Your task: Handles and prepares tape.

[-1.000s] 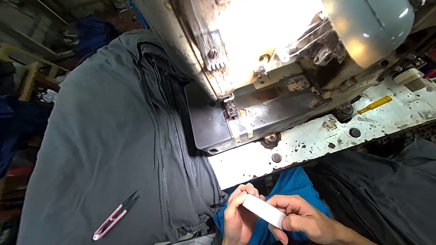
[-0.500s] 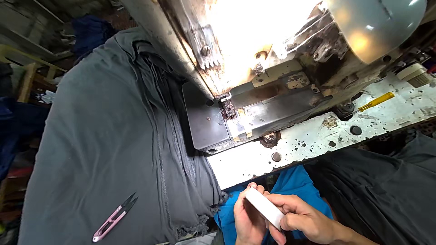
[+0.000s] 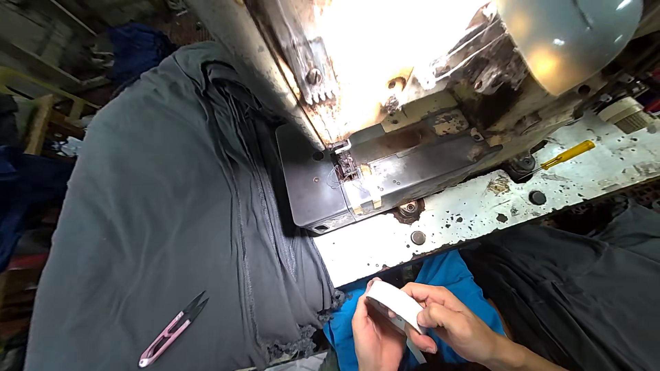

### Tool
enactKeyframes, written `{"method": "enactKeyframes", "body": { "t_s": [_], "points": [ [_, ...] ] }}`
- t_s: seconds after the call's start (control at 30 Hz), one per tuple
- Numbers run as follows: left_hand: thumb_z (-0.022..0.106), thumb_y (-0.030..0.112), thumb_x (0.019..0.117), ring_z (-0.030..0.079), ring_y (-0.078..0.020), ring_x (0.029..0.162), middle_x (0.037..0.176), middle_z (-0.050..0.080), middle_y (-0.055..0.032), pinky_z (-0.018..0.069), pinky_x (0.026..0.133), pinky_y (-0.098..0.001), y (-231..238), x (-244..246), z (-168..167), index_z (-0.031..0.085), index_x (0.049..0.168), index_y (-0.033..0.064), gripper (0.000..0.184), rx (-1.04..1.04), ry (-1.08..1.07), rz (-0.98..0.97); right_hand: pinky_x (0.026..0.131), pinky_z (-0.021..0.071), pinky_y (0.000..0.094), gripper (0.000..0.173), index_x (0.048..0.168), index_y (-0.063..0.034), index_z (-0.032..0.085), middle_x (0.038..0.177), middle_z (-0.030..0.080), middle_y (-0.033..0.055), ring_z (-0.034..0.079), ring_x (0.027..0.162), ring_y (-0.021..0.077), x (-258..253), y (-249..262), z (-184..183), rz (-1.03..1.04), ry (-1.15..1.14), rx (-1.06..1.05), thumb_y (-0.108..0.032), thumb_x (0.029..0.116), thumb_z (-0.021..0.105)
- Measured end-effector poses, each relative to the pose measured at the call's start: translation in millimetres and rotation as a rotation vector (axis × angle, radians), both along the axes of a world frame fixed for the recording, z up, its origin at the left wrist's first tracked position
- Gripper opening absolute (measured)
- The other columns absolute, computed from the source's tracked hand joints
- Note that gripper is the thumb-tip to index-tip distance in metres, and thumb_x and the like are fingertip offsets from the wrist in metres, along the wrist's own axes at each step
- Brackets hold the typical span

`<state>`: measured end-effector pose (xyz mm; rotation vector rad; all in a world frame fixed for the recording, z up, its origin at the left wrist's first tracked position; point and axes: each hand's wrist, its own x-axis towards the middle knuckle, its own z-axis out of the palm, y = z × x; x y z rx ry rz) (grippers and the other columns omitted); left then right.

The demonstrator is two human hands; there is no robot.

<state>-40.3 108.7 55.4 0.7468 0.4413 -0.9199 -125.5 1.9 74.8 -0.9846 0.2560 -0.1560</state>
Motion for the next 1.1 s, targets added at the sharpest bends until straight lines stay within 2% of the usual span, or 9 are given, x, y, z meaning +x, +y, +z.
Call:
{"method": "enactKeyframes", "body": {
  "t_s": [0.1, 0.2, 0.27, 0.37, 0.47, 0.7, 0.9, 1.03, 1.1],
  "points": [
    [0.027, 0.016, 0.1076, 0.070, -0.0038, 0.083, 0.093, 0.073, 0.0050, 0.0588, 0.076, -0.0210, 8.4, 6.6, -21.1, 0.067, 0.105, 0.0147, 0.040, 0.094, -0.672, -0.041, 0.050, 0.0416, 0.0110, 0.031, 0.105, -0.0125, 0.065, 0.069, 0.060, -0.0120, 0.052, 0.054, -0.0066, 0.5, -5.4, -3.8, 0.037, -0.017, 0.052, -0.008, 0.0937, 0.036],
    [0.041, 0.045, 0.1082, 0.069, -0.0074, 0.108, 0.117, 0.073, 0.0060, 0.0556, 0.096, -0.0267, 14.7, 31.2, -27.4, 0.067, 0.125, 0.0206, 0.040, 0.077, -1.252, -0.164, 0.050, 0.0409, 0.0114, 0.031, 0.106, -0.0127, 0.062, 0.066, 0.059, -0.0118, 0.052, 0.054, -0.0059, 2.7, -9.6, -0.8, 0.136, 0.027, 0.073, -0.009, 0.0936, 0.034],
    [0.051, 0.049, 0.1039, 0.067, 0.0022, 0.093, 0.101, 0.073, 0.0103, 0.0547, 0.084, -0.0168, 7.5, 37.6, -18.6, 0.073, 0.113, 0.0179, 0.040, 0.068, -1.367, -0.213, 0.053, 0.0420, 0.0129, 0.029, 0.103, -0.0144, 0.061, 0.067, 0.059, -0.0119, 0.053, 0.056, -0.0048, 5.1, -5.7, -1.3, 0.162, 0.021, 0.091, -0.007, 0.0924, 0.035],
    [0.065, 0.033, 0.0962, 0.063, 0.0052, 0.068, 0.074, 0.067, 0.0122, 0.0529, 0.064, -0.0135, -1.9, 35.0, -19.3, 0.073, 0.084, 0.0206, 0.019, 0.033, -1.092, -0.155, 0.063, 0.0505, 0.0162, 0.031, 0.107, -0.0101, 0.062, 0.073, 0.064, -0.0096, 0.061, 0.066, -0.0020, 5.6, -1.8, -3.4, 0.112, -0.033, 0.042, -0.003, 0.0921, 0.036],
    [0.062, 0.030, 0.0951, 0.059, -0.0017, 0.056, 0.064, 0.059, 0.0068, 0.0507, 0.052, -0.0180, -5.0, 30.5, -21.7, 0.065, 0.070, 0.0186, 0.028, -0.039, -0.597, -0.028, 0.072, 0.0523, 0.0159, 0.026, 0.103, -0.0032, 0.063, 0.082, 0.069, -0.0058, 0.064, 0.076, -0.0026, 1.9, 2.3, -4.7, 0.013, -0.098, -0.140, 0.003, 0.0944, 0.039],
    [0.036, 0.042, 0.1074, 0.062, -0.0063, 0.060, 0.065, 0.060, 0.0046, 0.0515, 0.056, -0.0208, -6.2, 18.8, -15.1, 0.067, 0.080, 0.0130, 0.050, -0.449, -0.017, -0.034, 0.072, 0.0501, 0.0134, 0.018, 0.100, -0.0022, 0.061, 0.082, 0.068, -0.0028, 0.062, 0.077, -0.0044, -0.3, 14.8, -10.0, -0.022, -0.165, -0.287, 0.002, 0.0931, 0.045],
    [0.032, 0.048, 0.1074, 0.067, -0.0111, 0.067, 0.071, 0.065, -0.0001, 0.0555, 0.062, -0.0229, -1.2, 12.1, -15.7, 0.068, 0.083, 0.0095, 0.058, -0.458, 0.130, 0.022, 0.070, 0.0498, 0.0130, 0.022, 0.102, -0.0004, 0.062, 0.080, 0.068, -0.0029, 0.062, 0.075, -0.0046, -0.6, 15.4, -10.5, -0.048, -0.160, -0.300, 0.003, 0.0908, 0.044],
    [0.018, 0.051, 0.1083, 0.069, -0.0124, 0.069, 0.073, 0.067, -0.0009, 0.0570, 0.063, -0.0251, 2.3, 11.1, -9.6, 0.067, 0.082, 0.0110, 0.068, -0.360, 0.122, -0.010, 0.074, 0.0520, 0.0137, 0.023, 0.105, 0.0001, 0.064, 0.084, 0.069, -0.0036, 0.063, 0.078, -0.0046, -0.4, 12.9, -10.3, -0.074, -0.163, -0.299, 0.004, 0.0915, 0.046],
    [0.022, 0.052, 0.1077, 0.070, -0.0139, 0.072, 0.074, 0.068, -0.0007, 0.0592, 0.070, -0.0293, 4.0, 8.1, -9.5, 0.068, 0.083, 0.0116, 0.066, -0.373, 0.126, -0.028, 0.075, 0.0520, 0.0132, 0.021, 0.104, 0.0008, 0.065, 0.086, 0.069, -0.0028, 0.063, 0.081, -0.0051, -1.0, 11.9, -12.2, -0.077, -0.188, -0.313, 0.002, 0.0925, 0.047]
  ]
}}
